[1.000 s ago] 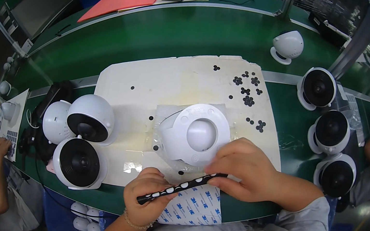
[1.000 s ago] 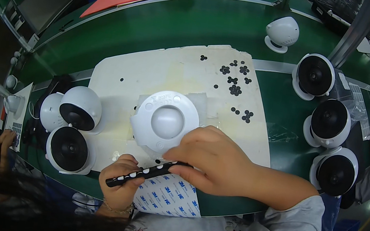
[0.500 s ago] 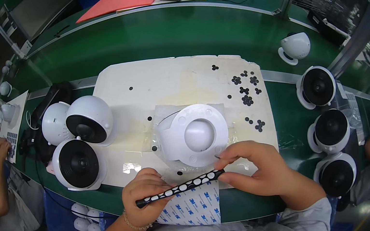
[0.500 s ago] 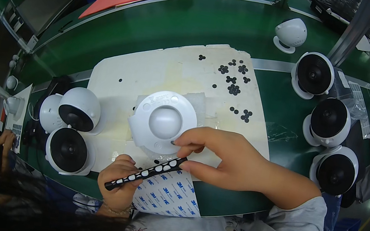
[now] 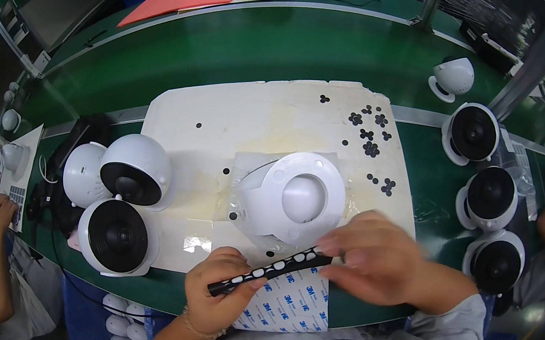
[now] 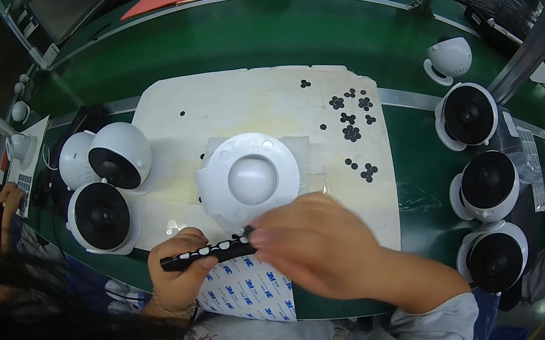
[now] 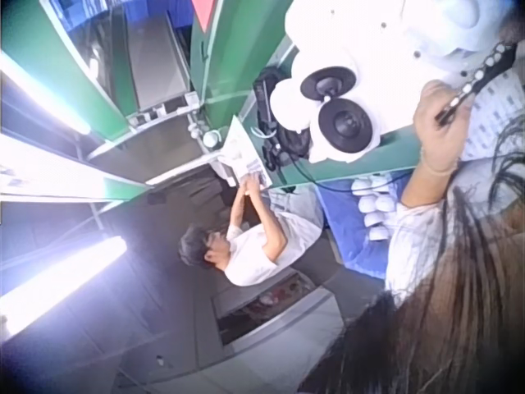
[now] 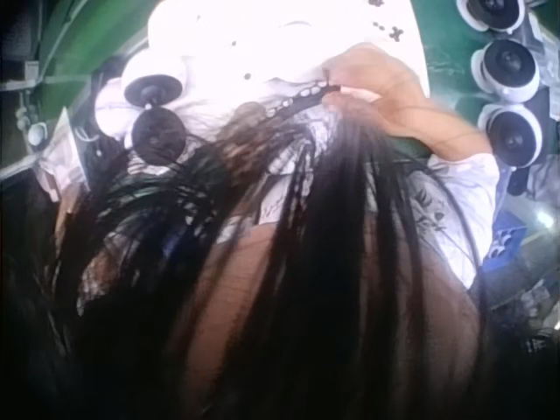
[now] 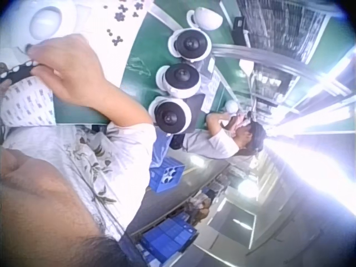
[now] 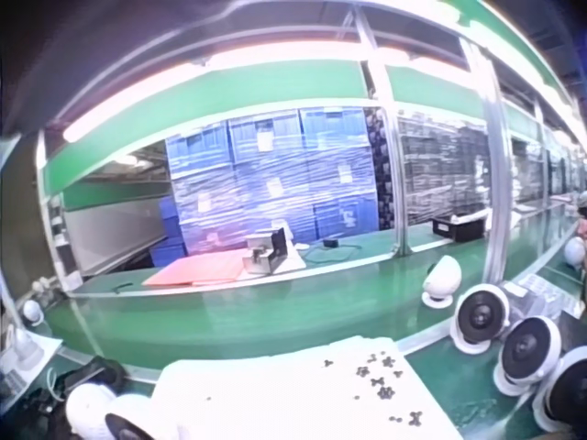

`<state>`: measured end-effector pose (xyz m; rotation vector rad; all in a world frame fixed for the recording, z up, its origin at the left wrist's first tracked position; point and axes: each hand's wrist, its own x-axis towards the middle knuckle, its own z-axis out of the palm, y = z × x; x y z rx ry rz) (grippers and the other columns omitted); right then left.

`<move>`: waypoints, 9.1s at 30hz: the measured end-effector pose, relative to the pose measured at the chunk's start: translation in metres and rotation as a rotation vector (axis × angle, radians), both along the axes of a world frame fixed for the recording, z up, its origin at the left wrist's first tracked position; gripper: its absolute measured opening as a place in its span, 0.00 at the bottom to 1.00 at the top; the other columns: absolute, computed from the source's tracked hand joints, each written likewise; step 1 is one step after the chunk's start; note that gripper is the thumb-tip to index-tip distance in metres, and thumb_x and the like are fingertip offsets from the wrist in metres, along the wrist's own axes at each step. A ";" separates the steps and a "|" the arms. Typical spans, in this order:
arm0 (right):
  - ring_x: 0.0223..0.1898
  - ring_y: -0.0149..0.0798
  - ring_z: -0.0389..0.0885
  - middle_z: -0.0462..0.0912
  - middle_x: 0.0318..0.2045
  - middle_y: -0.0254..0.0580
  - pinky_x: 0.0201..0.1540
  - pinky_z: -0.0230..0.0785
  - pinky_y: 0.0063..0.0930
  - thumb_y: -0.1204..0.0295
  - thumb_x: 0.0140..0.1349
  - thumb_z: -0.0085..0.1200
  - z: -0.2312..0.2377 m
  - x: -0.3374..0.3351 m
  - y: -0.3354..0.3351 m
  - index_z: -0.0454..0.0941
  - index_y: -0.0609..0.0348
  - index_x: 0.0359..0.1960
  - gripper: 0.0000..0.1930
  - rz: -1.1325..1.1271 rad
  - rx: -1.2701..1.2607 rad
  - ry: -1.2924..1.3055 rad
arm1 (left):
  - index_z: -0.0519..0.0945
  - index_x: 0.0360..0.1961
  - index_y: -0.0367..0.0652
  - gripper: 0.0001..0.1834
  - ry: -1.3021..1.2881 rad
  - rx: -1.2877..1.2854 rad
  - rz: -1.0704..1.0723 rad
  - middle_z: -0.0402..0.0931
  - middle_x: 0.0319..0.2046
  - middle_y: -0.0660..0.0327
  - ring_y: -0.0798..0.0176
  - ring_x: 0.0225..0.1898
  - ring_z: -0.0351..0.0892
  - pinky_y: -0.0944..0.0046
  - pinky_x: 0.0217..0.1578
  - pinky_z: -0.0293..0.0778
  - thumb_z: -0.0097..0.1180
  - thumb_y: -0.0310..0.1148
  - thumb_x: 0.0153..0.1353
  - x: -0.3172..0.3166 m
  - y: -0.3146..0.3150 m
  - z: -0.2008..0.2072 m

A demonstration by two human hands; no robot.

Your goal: The person repeatedly picks up small black circular stickers from a sheet and applies them to the white casing of dome security cameras. The person handles multiple camera units one at a time, placing stickers into specific holes on the casing before moving the unit aside and picking up another.

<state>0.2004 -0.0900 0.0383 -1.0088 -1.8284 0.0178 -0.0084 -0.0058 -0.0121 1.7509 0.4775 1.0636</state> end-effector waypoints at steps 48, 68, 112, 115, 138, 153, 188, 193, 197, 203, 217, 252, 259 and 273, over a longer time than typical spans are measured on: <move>0.39 0.42 0.75 0.77 0.35 0.39 0.45 0.59 0.34 0.80 0.50 0.51 0.009 0.011 0.050 0.61 0.57 0.53 0.26 -0.171 -0.050 0.106 | 0.79 0.27 0.40 0.15 0.280 0.487 0.016 0.66 0.53 0.54 0.59 0.23 0.72 0.66 0.26 0.68 0.61 0.23 0.31 0.011 0.006 0.000; 0.47 0.40 0.73 0.79 0.37 0.34 0.49 0.54 0.42 0.77 0.43 0.54 0.014 -0.004 0.044 0.72 0.53 0.42 0.20 -0.395 0.048 -0.543 | 0.79 0.26 0.39 0.15 0.259 0.536 0.038 0.68 0.52 0.53 0.63 0.19 0.70 0.68 0.24 0.67 0.58 0.22 0.30 0.011 0.007 0.000; 0.61 0.57 0.47 0.61 0.56 0.47 0.59 0.39 0.45 0.69 0.54 0.51 -0.011 -0.002 0.024 0.75 0.53 0.27 0.04 -0.109 -0.365 -0.008 | 0.80 0.28 0.40 0.13 0.223 0.345 0.020 0.67 0.53 0.55 0.62 0.20 0.70 0.68 0.24 0.68 0.61 0.23 0.34 0.012 0.004 -0.007; 0.60 0.56 0.49 0.63 0.55 0.46 0.59 0.41 0.45 0.69 0.54 0.51 -0.015 -0.002 0.023 0.75 0.52 0.27 0.03 -0.130 -0.307 -0.037 | 0.80 0.27 0.40 0.13 0.227 0.332 0.025 0.67 0.53 0.54 0.63 0.20 0.70 0.69 0.24 0.68 0.61 0.23 0.34 0.012 0.003 -0.007; 0.55 0.47 0.60 0.69 0.51 0.39 0.57 0.43 0.42 0.72 0.52 0.51 -0.028 0.004 0.001 0.73 0.52 0.30 0.03 -0.268 -0.084 -0.055 | 0.77 0.22 0.34 0.09 0.174 0.264 0.066 0.67 0.52 0.49 0.61 0.25 0.75 0.68 0.27 0.70 0.60 0.19 0.33 0.017 0.000 -0.004; 0.56 0.52 0.57 0.66 0.52 0.46 0.55 0.47 0.43 0.68 0.54 0.52 -0.030 0.023 0.006 0.72 0.54 0.34 0.08 -0.322 -0.222 -0.134 | 0.77 0.23 0.34 0.09 0.217 0.368 0.089 0.67 0.52 0.48 0.61 0.25 0.76 0.68 0.27 0.70 0.61 0.19 0.34 0.016 0.001 -0.001; 0.49 0.45 0.70 0.75 0.43 0.45 0.52 0.59 0.40 0.59 0.57 0.47 -0.027 -0.032 0.185 0.74 0.60 0.43 0.19 0.460 -0.643 -0.514 | 0.76 0.37 0.39 0.19 0.146 0.493 -0.354 0.74 0.44 0.62 0.61 0.31 0.75 0.66 0.30 0.70 0.57 0.27 0.38 -0.010 0.009 -0.008; 0.55 0.41 0.62 0.66 0.53 0.38 0.60 0.44 0.44 0.48 0.53 0.46 -0.073 -0.080 0.194 0.63 0.49 0.56 0.31 0.159 -0.300 -0.744 | 0.75 0.37 0.40 0.18 0.215 0.454 -0.370 0.73 0.44 0.61 0.61 0.34 0.75 0.66 0.32 0.71 0.57 0.27 0.39 -0.005 0.007 -0.002; 0.48 0.38 0.66 0.71 0.44 0.34 0.53 0.53 0.38 0.53 0.51 0.52 -0.047 -0.080 0.190 0.71 0.52 0.47 0.24 0.197 -0.277 -0.780 | 0.74 0.39 0.40 0.19 0.238 0.415 -0.366 0.73 0.42 0.60 0.59 0.36 0.74 0.64 0.34 0.71 0.57 0.27 0.40 -0.008 0.007 -0.003; 0.36 0.36 0.71 0.74 0.31 0.33 0.38 0.62 0.33 0.62 0.49 0.57 -0.032 -0.060 0.180 0.75 0.53 0.35 0.13 0.069 -0.098 -0.528 | 0.74 0.39 0.41 0.18 0.259 0.335 -0.342 0.73 0.37 0.59 0.57 0.35 0.74 0.62 0.35 0.71 0.58 0.27 0.42 -0.007 0.008 0.001; 0.31 0.27 0.71 0.74 0.31 0.35 0.34 0.63 0.20 0.64 0.59 0.48 -0.005 0.021 0.040 0.66 0.61 0.49 0.19 -0.182 -0.914 0.810 | 0.77 0.31 0.35 0.09 0.099 -0.022 -0.065 0.75 0.24 0.56 0.64 0.23 0.73 0.68 0.26 0.69 0.60 0.22 0.47 -0.007 0.002 0.015; 0.34 0.36 0.75 0.77 0.31 0.34 0.38 0.66 0.30 0.78 0.43 0.55 0.002 0.014 0.001 0.75 0.54 0.37 0.15 0.014 -0.136 -0.216 | 0.74 0.23 0.34 0.09 0.092 0.106 -0.044 0.74 0.20 0.54 0.62 0.21 0.74 0.69 0.23 0.68 0.64 0.23 0.42 -0.003 0.005 0.012; 0.34 0.36 0.74 0.75 0.32 0.36 0.38 0.64 0.30 0.76 0.46 0.54 0.003 0.014 0.002 0.77 0.53 0.34 0.11 0.040 0.052 -0.147 | 0.73 0.23 0.34 0.10 0.106 0.090 0.050 0.74 0.20 0.55 0.62 0.20 0.74 0.69 0.23 0.68 0.64 0.23 0.42 -0.004 0.002 0.007; 0.28 0.34 0.72 0.70 0.33 0.37 0.25 0.61 0.23 0.71 0.45 0.57 -0.012 -0.022 0.011 0.72 0.49 0.45 0.21 0.148 0.292 -0.219 | 0.74 0.23 0.35 0.09 0.172 0.069 0.017 0.73 0.19 0.56 0.63 0.18 0.72 0.69 0.20 0.66 0.63 0.23 0.42 0.004 -0.003 0.019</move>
